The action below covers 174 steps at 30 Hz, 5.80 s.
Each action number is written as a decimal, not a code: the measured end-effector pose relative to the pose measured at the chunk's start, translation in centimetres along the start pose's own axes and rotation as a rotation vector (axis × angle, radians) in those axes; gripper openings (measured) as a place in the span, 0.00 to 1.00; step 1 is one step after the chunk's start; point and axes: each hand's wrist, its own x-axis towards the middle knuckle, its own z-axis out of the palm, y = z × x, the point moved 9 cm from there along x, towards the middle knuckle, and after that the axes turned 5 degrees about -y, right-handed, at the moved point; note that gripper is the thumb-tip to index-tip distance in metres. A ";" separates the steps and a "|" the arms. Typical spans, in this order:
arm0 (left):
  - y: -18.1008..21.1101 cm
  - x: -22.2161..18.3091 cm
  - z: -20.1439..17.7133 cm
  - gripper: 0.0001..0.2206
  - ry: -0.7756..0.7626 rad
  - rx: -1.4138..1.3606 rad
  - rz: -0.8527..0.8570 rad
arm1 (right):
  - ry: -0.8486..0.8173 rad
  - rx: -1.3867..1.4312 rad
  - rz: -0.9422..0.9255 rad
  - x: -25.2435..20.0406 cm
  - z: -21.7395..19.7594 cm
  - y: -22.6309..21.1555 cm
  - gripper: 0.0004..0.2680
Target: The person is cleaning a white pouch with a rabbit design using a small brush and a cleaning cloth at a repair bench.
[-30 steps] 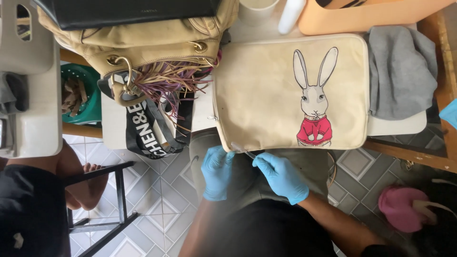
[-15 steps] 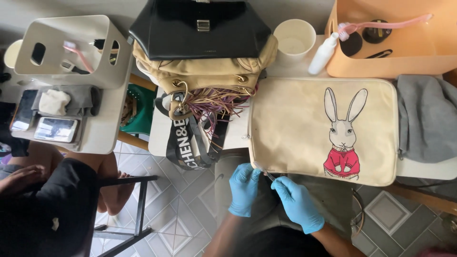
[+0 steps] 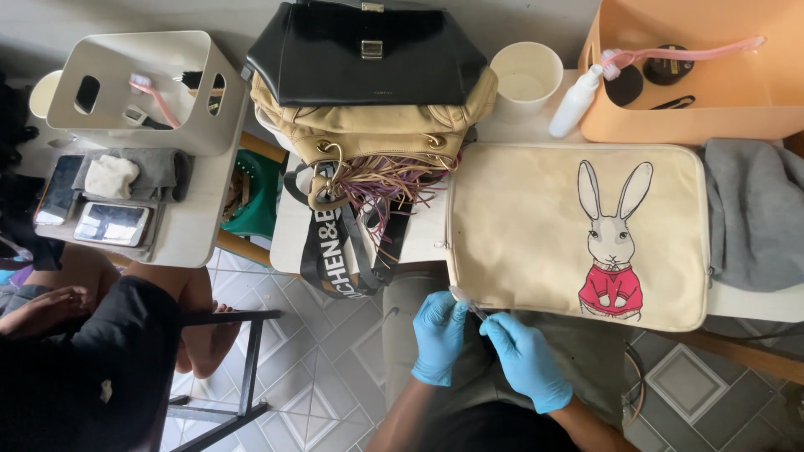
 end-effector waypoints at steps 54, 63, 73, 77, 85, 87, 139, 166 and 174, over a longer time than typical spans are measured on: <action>-1.2 -0.7 0.1 0.09 -0.014 0.064 -0.007 | 0.048 0.083 0.060 0.0 0.9 1.9 0.12; -1.0 -0.6 0.0 0.10 -0.006 0.039 -0.015 | 0.053 0.061 0.079 0.1 0.6 2.1 0.12; -0.7 -1.2 0.5 0.08 -0.055 0.079 -0.004 | 0.027 0.054 0.085 0.0 0.6 2.1 0.12; 0.1 -0.3 -0.2 0.09 -0.021 0.066 0.007 | -0.015 0.041 0.170 -0.6 1.1 2.8 0.11; -0.6 -1.1 0.7 0.07 -0.052 0.084 -0.006 | 0.014 0.041 0.117 -0.2 0.8 2.0 0.11; 0.0 -0.2 -0.1 0.07 -0.003 0.045 -0.007 | -0.010 0.025 0.145 -0.4 1.1 2.3 0.11; -4.5 -0.5 0.8 0.01 0.012 0.028 -0.182 | 0.134 0.114 0.166 -1.9 -1.3 7.7 0.08; -4.9 1.0 2.5 0.15 -0.280 -0.360 -0.360 | 0.229 0.403 0.075 -5.0 -6.8 14.5 0.11; -6.4 -1.0 3.1 0.04 -0.376 -0.693 -0.490 | 0.252 0.520 -0.018 -4.2 -9.7 12.3 0.12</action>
